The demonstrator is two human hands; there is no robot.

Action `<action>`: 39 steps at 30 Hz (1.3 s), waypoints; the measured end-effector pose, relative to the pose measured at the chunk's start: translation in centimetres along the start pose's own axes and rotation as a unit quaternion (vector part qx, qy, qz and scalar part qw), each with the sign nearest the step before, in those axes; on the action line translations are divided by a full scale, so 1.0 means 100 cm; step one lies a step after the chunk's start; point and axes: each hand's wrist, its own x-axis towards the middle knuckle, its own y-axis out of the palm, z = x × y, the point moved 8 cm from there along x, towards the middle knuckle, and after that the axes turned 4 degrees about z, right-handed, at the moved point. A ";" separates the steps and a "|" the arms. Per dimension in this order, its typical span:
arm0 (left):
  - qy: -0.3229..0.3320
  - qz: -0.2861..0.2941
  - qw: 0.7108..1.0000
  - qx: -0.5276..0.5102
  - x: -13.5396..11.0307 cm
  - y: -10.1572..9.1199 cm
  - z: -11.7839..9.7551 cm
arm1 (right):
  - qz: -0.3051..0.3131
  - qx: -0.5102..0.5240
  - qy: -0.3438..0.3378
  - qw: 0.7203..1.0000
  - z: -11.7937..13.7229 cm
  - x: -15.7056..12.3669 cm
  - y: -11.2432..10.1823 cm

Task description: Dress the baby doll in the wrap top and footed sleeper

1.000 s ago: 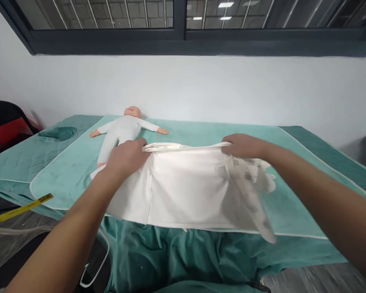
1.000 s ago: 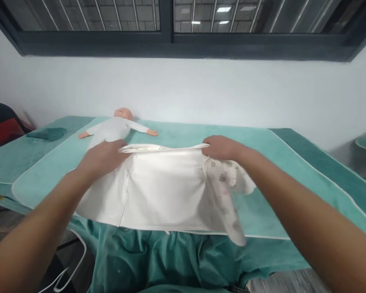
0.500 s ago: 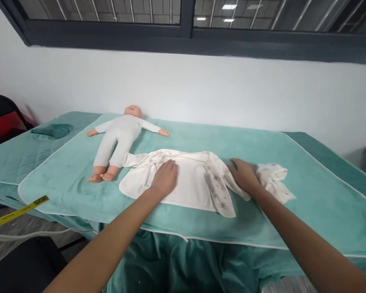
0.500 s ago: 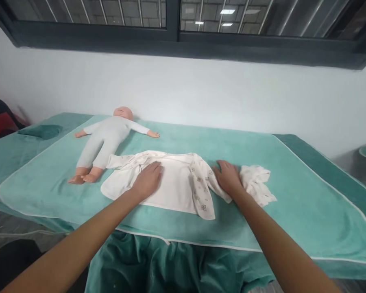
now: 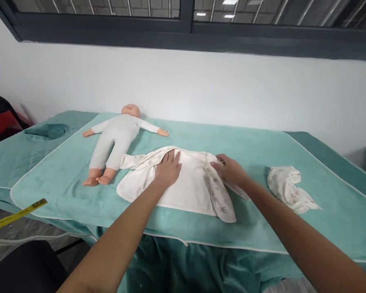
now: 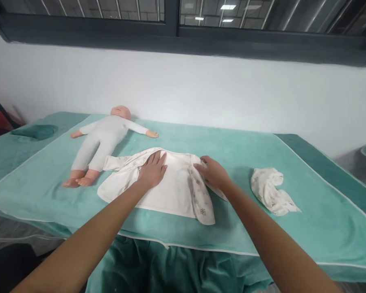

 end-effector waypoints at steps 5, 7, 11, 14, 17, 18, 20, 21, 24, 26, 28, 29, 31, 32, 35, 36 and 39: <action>-0.022 0.011 1.000 -0.015 0.001 -0.006 0.000 | 0.007 -0.024 0.003 1.000 0.007 0.018 0.000; -0.028 0.014 0.999 -0.027 0.005 -0.010 -0.004 | 0.001 -0.033 0.012 0.999 -0.001 0.027 -0.012; -0.030 0.005 0.999 -0.041 0.021 -0.017 -0.016 | -0.013 -0.065 0.022 0.998 -0.014 0.050 -0.038; -0.038 0.012 0.998 -0.046 0.037 -0.017 -0.022 | -0.029 -0.101 0.036 0.994 -0.021 0.066 -0.049; -0.049 0.036 0.997 -0.049 0.052 -0.009 -0.024 | -0.042 -0.148 0.055 0.987 -0.027 0.081 -0.055; -0.051 0.039 0.997 -0.048 0.057 -0.006 -0.024 | -0.044 -0.165 0.059 0.983 -0.029 0.086 -0.056; -0.056 0.036 0.997 -0.046 0.065 -0.001 -0.023 | -0.045 -0.198 0.061 0.977 -0.032 0.097 -0.056; -0.060 0.032 0.997 -0.045 0.068 0.002 -0.022 | -0.043 -0.212 0.059 0.974 -0.033 0.103 -0.054; -0.072 0.035 0.995 -0.057 0.076 0.010 -0.019 | -0.036 -0.242 0.048 0.969 -0.038 0.117 -0.046; -0.077 0.045 0.994 -0.069 0.081 0.015 -0.017 | -0.032 -0.250 0.046 0.967 -0.044 0.123 -0.037; -0.081 0.048 0.993 -0.077 0.085 0.018 -0.016 | -0.033 -0.250 0.052 0.966 -0.052 0.126 -0.031; -0.082 0.049 0.992 -0.080 0.086 0.019 -0.015 | -0.036 -0.249 0.058 0.966 -0.055 0.126 -0.029; -0.082 0.048 0.992 -0.085 0.089 0.020 -0.015 | -0.039 -0.241 0.066 0.967 -0.062 0.123 -0.028; -0.081 0.047 0.992 -0.087 0.090 0.020 -0.015 | -0.038 -0.237 0.066 0.969 -0.065 0.121 -0.029; -0.074 0.040 0.992 -0.089 0.090 0.017 -0.016 | -0.026 -0.222 0.057 0.973 -0.073 0.109 -0.034; -0.070 0.040 0.993 -0.089 0.090 0.017 -0.017 | -0.021 -0.218 0.055 0.974 -0.078 0.104 -0.037; -0.044 0.037 0.995 -0.078 0.082 0.015 -0.024 | -0.010 -0.197 0.075 0.977 -0.100 0.087 -0.049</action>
